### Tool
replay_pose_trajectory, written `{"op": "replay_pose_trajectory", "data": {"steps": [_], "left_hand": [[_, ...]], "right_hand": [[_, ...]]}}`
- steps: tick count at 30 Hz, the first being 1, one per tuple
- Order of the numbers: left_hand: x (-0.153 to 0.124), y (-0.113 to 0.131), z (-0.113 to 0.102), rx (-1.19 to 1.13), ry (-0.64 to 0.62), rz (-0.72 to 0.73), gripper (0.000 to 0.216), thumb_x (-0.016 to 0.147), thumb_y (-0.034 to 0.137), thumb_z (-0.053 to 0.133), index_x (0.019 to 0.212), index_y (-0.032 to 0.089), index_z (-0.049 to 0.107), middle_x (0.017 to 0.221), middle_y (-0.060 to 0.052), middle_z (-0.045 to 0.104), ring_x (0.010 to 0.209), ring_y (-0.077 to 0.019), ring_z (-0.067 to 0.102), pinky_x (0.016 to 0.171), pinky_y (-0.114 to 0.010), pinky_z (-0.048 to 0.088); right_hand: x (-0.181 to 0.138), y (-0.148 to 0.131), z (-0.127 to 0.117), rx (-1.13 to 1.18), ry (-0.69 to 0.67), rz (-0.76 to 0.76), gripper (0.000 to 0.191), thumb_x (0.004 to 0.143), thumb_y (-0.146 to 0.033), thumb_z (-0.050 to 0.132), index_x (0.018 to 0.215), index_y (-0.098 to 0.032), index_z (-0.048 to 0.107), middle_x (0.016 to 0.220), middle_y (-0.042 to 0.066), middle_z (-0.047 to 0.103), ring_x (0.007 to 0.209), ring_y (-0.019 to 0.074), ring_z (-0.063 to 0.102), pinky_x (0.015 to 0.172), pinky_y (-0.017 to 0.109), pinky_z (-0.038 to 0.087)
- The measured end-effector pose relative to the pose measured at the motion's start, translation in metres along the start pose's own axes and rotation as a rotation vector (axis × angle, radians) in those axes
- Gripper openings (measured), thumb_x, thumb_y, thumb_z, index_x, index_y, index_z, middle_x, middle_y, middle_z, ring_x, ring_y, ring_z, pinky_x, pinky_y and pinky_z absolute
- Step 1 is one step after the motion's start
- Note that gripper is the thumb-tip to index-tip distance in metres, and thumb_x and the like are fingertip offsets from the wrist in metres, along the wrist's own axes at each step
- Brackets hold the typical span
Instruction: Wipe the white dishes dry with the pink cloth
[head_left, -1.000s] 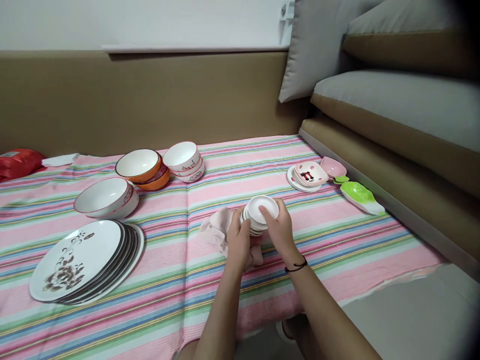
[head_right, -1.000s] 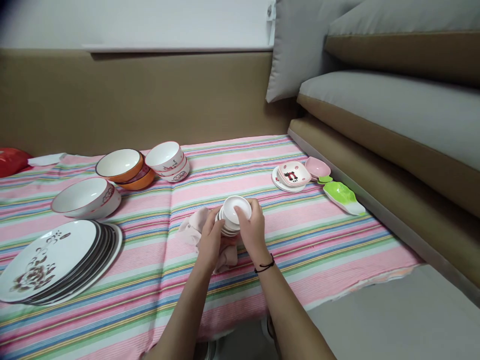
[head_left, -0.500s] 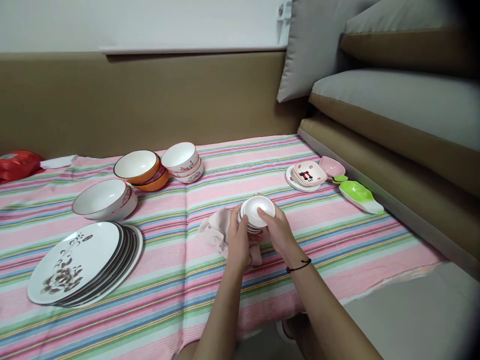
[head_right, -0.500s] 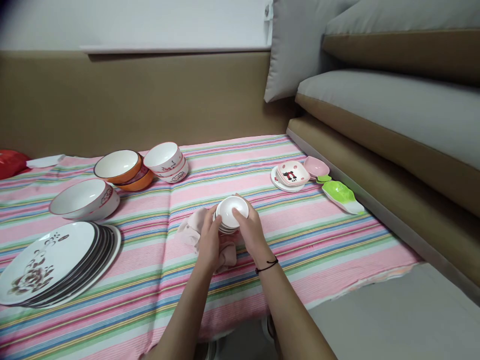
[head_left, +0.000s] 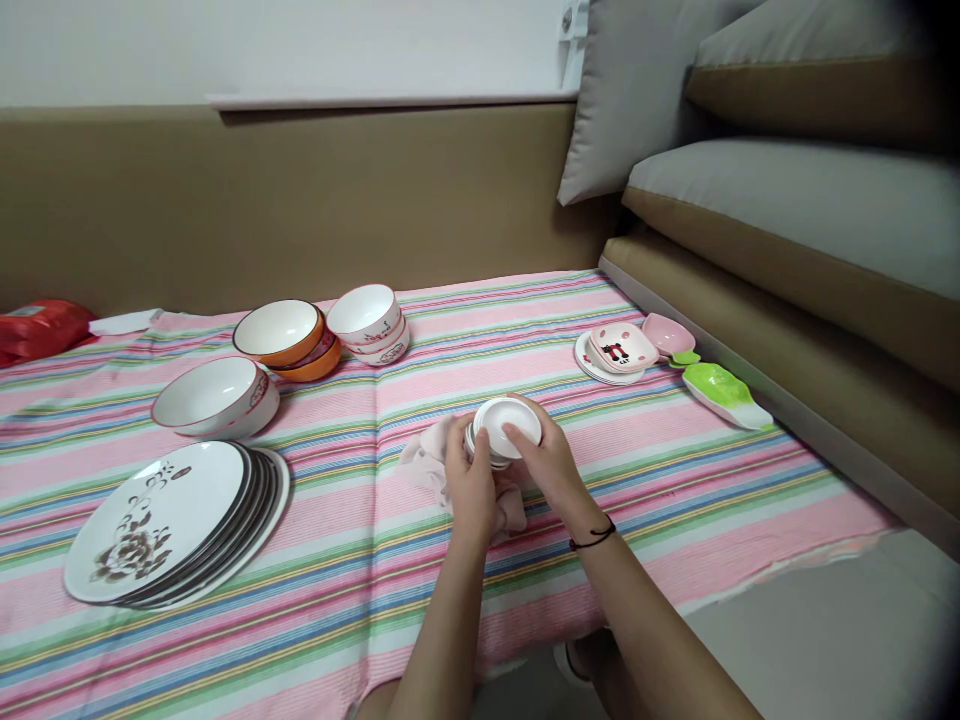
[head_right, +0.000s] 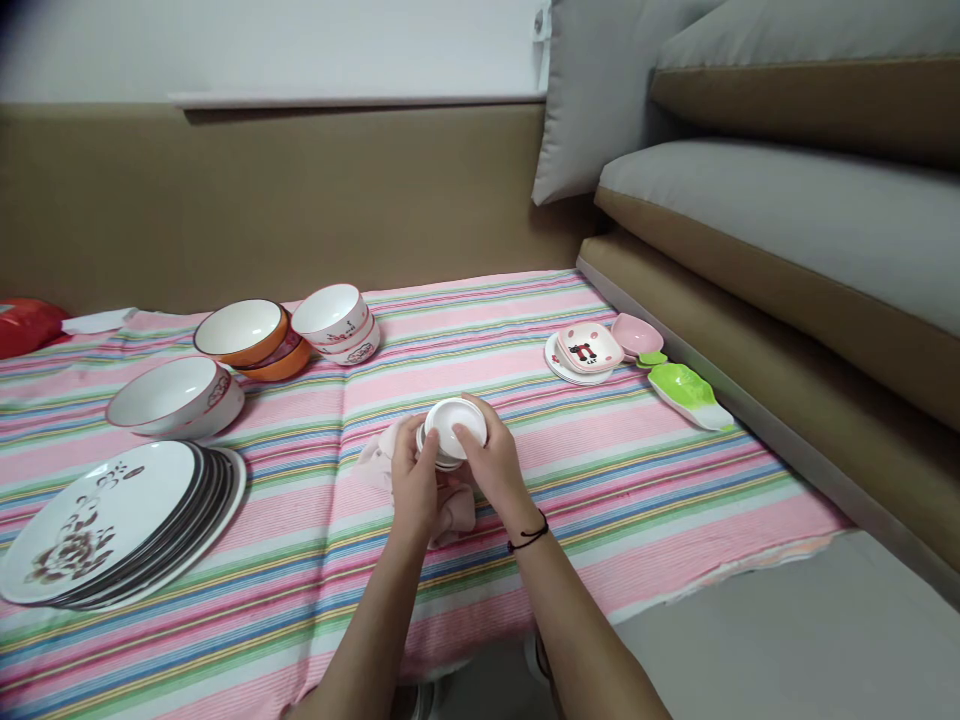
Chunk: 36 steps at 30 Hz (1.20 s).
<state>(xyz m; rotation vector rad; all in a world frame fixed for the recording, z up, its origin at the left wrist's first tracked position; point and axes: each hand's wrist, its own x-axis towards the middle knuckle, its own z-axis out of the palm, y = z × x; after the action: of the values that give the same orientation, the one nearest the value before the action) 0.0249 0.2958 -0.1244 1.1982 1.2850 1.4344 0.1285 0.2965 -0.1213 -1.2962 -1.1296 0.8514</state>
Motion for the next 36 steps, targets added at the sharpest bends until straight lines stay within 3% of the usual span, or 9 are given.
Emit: {"op": "replay_pose_trajectory", "data": {"steps": [9,15,19,24,28,33,36], "left_hand": [[0.0,0.003,0.0,-0.079,-0.031,-0.064,0.02,0.087,0.035,0.05,0.1,0.021,0.057,0.101,-0.003,0.058,0.091,-0.0173,0.055,0.081,-0.029,0.046],[0.0,0.0,0.0,-0.085,-0.091,-0.095,0.034,0.088,0.04,0.048,0.117,0.025,0.057,0.119,-0.005,0.058,0.107,-0.021,0.055,0.088,-0.033,0.048],[-0.001,0.003,-0.003,-0.094,-0.134,-0.096,0.032,0.087,0.041,0.048,0.111,0.025,0.061,0.106,-0.005,0.062,0.093,-0.0207,0.059,0.077,-0.034,0.053],[0.001,0.011,-0.011,-0.135,-0.155,-0.295,0.037,0.08,0.028,0.051,0.117,0.027,0.056,0.114,-0.005,0.056,0.083,-0.0193,0.059,0.062,-0.033,0.055],[0.005,0.009,-0.013,-0.084,-0.112,-0.241,0.05,0.07,0.017,0.054,0.12,0.025,0.054,0.124,-0.006,0.052,0.099,-0.0227,0.057,0.076,-0.035,0.054],[0.008,0.006,-0.014,0.101,-0.076,-0.056,0.034,0.075,0.023,0.054,0.108,0.018,0.057,0.107,-0.008,0.062,0.102,-0.0251,0.056,0.093,-0.043,0.044],[0.009,0.007,-0.017,0.206,-0.04,-0.052,0.029,0.078,0.026,0.055,0.105,0.018,0.058,0.105,-0.008,0.063,0.102,-0.0265,0.056,0.093,-0.044,0.043]], "right_hand": [[-0.003,-0.006,0.005,-0.223,0.077,-0.218,0.037,0.084,-0.027,0.053,0.12,-0.02,0.057,0.123,0.007,0.061,0.115,0.0227,0.055,0.097,0.038,0.044],[-0.001,-0.008,0.005,-0.281,0.112,-0.337,0.033,0.086,-0.026,0.051,0.118,-0.02,0.058,0.118,0.007,0.062,0.113,0.0214,0.055,0.098,0.038,0.043],[-0.001,-0.007,0.006,-0.105,0.179,-0.196,0.035,0.083,-0.032,0.058,0.116,-0.02,0.059,0.119,0.007,0.062,0.109,0.0221,0.056,0.096,0.039,0.044],[0.007,0.002,0.001,0.327,0.34,0.129,0.051,0.073,-0.043,0.069,0.116,-0.018,0.058,0.109,0.008,0.066,0.097,0.0221,0.062,0.085,0.038,0.05],[0.01,0.001,-0.007,0.534,0.307,0.247,0.049,0.069,-0.047,0.072,0.105,-0.017,0.062,0.105,0.008,0.068,0.093,0.0222,0.064,0.076,0.035,0.052],[0.007,-0.003,-0.009,0.57,0.27,0.267,0.045,0.064,-0.044,0.077,0.097,-0.016,0.065,0.1,0.008,0.069,0.091,0.023,0.064,0.078,0.036,0.052],[0.006,-0.001,-0.008,0.52,0.277,0.242,0.047,0.065,-0.043,0.077,0.101,-0.016,0.064,0.101,0.008,0.069,0.093,0.0234,0.064,0.08,0.037,0.051]]}}
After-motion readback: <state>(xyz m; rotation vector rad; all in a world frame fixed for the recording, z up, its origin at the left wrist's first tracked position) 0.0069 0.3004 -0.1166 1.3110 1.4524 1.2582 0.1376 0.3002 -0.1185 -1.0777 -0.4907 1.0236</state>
